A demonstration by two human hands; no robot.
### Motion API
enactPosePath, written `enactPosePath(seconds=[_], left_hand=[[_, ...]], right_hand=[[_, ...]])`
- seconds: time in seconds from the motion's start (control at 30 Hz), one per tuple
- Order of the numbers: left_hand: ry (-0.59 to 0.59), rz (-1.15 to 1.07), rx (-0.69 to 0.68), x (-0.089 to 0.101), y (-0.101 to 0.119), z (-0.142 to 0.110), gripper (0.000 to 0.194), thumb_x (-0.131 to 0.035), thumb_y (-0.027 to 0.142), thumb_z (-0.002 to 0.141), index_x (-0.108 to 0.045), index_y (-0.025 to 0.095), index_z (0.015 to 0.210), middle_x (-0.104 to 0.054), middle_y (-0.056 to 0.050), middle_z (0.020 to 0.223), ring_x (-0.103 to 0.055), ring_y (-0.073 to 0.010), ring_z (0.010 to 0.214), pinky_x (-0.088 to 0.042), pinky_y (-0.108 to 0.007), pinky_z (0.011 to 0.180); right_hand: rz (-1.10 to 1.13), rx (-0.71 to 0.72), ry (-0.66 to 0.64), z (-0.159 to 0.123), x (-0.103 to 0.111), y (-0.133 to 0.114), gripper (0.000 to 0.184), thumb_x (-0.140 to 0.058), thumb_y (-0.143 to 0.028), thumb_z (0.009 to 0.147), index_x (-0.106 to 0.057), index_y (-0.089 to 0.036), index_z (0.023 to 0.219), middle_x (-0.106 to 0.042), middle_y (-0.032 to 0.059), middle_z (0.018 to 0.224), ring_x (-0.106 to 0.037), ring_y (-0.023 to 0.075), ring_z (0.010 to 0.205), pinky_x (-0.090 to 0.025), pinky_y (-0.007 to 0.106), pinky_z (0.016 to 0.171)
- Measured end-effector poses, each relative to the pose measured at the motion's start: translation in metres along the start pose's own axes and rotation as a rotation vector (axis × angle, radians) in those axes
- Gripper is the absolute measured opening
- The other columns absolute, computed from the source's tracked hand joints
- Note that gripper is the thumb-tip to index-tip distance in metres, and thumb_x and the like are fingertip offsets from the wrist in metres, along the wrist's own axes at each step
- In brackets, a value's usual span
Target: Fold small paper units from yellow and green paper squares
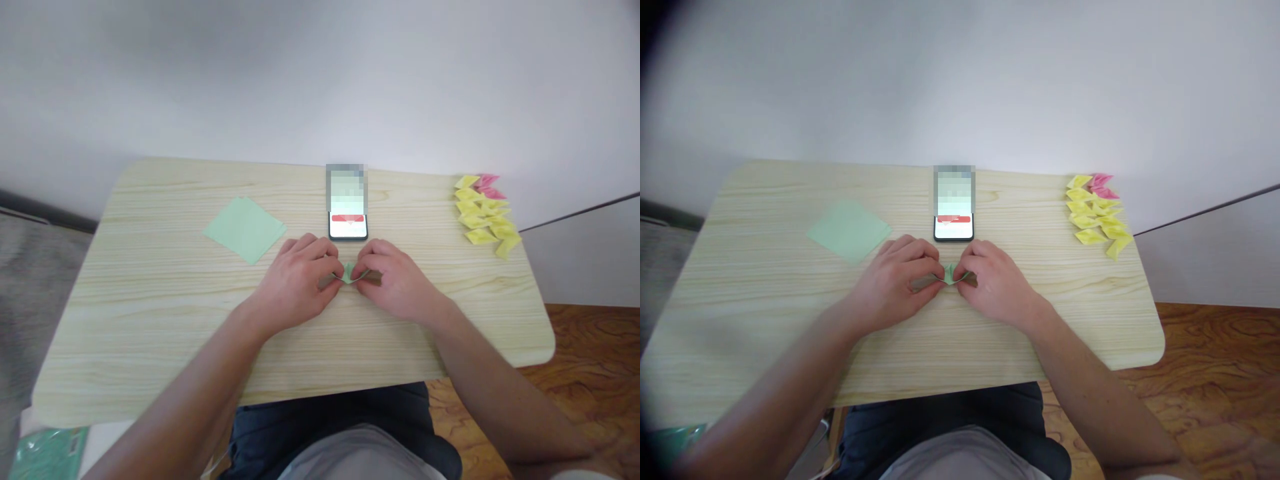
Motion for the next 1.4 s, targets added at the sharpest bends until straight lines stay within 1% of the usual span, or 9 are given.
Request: enactPosePath(seconds=[0.2,0.3,0.4,0.57,0.7,0.83,1.03,1.27,1.4], left_hand=[[0.018,0.025,-0.041,0.0,0.005,0.005,0.01,-0.064,0.022,0.089,-0.072,0.026,0.092,-0.069,-0.005,0.103,-0.056,-0.0251,0.1,-0.038,-0.042,0.086],[-0.002,-0.002,-0.035,0.001,0.003,0.009,0.01,-0.064,0.023,0.089,-0.072,0.025,0.094,-0.069,-0.004,0.103,-0.056,-0.0249,0.101,-0.039,-0.041,0.087],[-0.038,-0.06,0.008,0.0,-0.005,0.014,0.008,-0.064,0.024,0.089,-0.072,0.024,0.092,-0.069,-0.003,0.103,-0.057,-0.0238,0.099,-0.041,-0.04,0.088],[-0.084,-0.106,0.039,-0.004,-0.014,0.023,0.007,-0.065,0.027,0.088,-0.071,0.023,0.088,-0.068,-0.003,0.095,-0.057,-0.0228,0.094,-0.042,-0.038,0.086],[-0.055,-0.061,0.02,-0.002,-0.013,0.024,0.007,-0.065,0.026,0.088,-0.071,0.024,0.09,-0.067,-0.004,0.098,-0.056,-0.024,0.097,-0.041,-0.039,0.085],[-0.02,0.001,-0.023,0.002,-0.009,0.02,0.007,-0.065,0.025,0.088,-0.072,0.023,0.09,-0.066,-0.004,0.102,-0.056,-0.0245,0.099,-0.04,-0.04,0.086],[-0.037,0.046,-0.055,0.001,-0.007,0.019,0.011,-0.061,0.025,0.093,-0.071,0.023,0.092,-0.067,-0.004,0.105,-0.056,-0.0244,0.101,-0.04,-0.042,0.087],[-0.045,-0.021,-0.019,-0.004,-0.018,0.019,0.012,-0.06,0.026,0.093,-0.071,0.024,0.094,-0.067,-0.004,0.106,-0.056,-0.0239,0.101,-0.04,-0.041,0.088],[-0.061,-0.052,0.013,-0.007,-0.023,0.022,0.011,-0.061,0.027,0.093,-0.071,0.024,0.095,-0.067,-0.003,0.106,-0.055,-0.0234,0.101,-0.04,-0.04,0.089]], right_hand=[[0.09,-0.033,0.017,-0.001,0.0,0.013,0.016,-0.074,-0.01,0.08,-0.074,-0.024,0.086,-0.07,0.0025,0.096,-0.065,0.0216,0.096,-0.052,0.039,0.09],[0.14,-0.085,0.018,0.0,0.001,0.022,0.014,-0.075,-0.013,0.081,-0.073,-0.024,0.089,-0.07,0.0011,0.092,-0.065,0.0191,0.088,-0.052,0.035,0.083],[0.125,-0.115,0.003,0.004,0.003,0.027,0.01,-0.076,-0.018,0.083,-0.073,-0.023,0.091,-0.066,0.0009,0.092,-0.062,0.016,0.079,-0.051,0.032,0.075],[0.032,-0.079,-0.087,0.014,0.005,0.022,0.008,-0.07,-0.017,0.087,-0.074,-0.021,0.092,-0.063,0.0039,0.099,-0.063,0.0174,0.087,-0.051,0.033,0.08],[-0.026,-0.014,-0.137,0.017,0.005,0.016,0.009,-0.066,-0.016,0.09,-0.074,-0.021,0.092,-0.065,0.0042,0.097,-0.064,0.0193,0.091,-0.051,0.035,0.084],[-0.067,0.019,-0.131,0.014,0.004,0.014,0.009,-0.067,-0.016,0.089,-0.072,-0.021,0.094,-0.066,0.004,0.098,-0.063,0.0194,0.09,-0.051,0.034,0.082],[-0.099,0.054,-0.051,0.007,0.006,0.014,0.012,-0.065,-0.014,0.089,-0.07,-0.021,0.098,-0.065,0.0058,0.106,-0.063,0.0217,0.097,-0.051,0.035,0.085],[-0.195,0.099,-0.047,0.007,0.004,0.007,0.011,-0.061,-0.017,0.094,-0.071,-0.02,0.097,-0.064,0.0072,0.11,-0.063,0.0216,0.097,-0.051,0.036,0.086],[-0.258,0.061,-0.073,0.011,0.004,0.006,0.011,-0.061,-0.02,0.095,-0.071,-0.019,0.096,-0.064,0.0065,0.111,-0.063,0.0205,0.095,-0.05,0.035,0.084]])
Point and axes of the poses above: each hand's wrist, its own z-axis towards the middle knuckle, its own x-axis out of the back of the hand, y = z × x, the point moved 10 cm from there along z, towards the middle knuckle
